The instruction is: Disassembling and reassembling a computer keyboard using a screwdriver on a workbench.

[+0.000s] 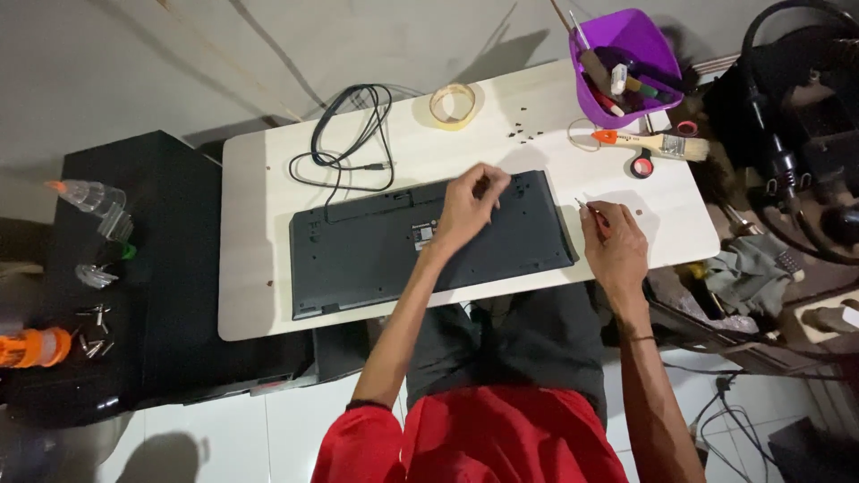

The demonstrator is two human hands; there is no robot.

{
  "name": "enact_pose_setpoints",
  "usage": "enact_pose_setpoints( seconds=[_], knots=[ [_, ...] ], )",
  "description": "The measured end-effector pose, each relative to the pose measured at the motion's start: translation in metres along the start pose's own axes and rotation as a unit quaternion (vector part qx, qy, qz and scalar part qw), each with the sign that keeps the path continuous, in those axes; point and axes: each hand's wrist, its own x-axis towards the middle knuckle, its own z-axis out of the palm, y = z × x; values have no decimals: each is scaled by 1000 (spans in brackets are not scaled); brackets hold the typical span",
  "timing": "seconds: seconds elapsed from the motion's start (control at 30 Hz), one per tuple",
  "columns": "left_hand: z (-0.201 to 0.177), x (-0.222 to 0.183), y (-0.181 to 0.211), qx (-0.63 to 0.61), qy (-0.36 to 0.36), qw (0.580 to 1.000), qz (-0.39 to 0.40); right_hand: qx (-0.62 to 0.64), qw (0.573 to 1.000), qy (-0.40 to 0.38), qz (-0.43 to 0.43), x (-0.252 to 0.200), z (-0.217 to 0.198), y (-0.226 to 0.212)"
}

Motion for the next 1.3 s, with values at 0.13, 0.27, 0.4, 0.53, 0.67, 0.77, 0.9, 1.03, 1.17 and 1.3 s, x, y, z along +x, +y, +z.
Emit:
enact_pose_setpoints(
  seconds=[0.13,0.27,0.4,0.53,0.67,0.77,0.9,1.03,1.17,1.3],
  knots=[
    [11,-14,-14,11,24,999,39,-9,1000,10,-26,0,2,1],
    [18,-30,11,-5,18,999,49,3,1000,8,-16,2,-3,-7],
    [39,-53,31,-30,4,999,32,13,1000,12,-25,2,-2,-6],
    [60,-75,29,-42,-6,999,18,3,999,8,-38,-2,4,9],
    [67,-83,33,-65,4,998,4,37,998,6,-44,-3,2,13],
    [64,-83,36,-81,16,997,-1,93,995,-2,-30,-2,-5,11],
    [57,-79,41,-104,36,994,-11,194,981,-23,8,-1,-19,-2],
    [53,-78,42,-119,40,992,-30,181,983,-41,1,5,-45,-36],
    [51,-69,47,-176,53,979,-91,177,981,-67,-33,9,-64,-57],
    [58,-66,39,-194,82,972,-109,172,979,-78,-80,12,-74,-67]
  ],
)
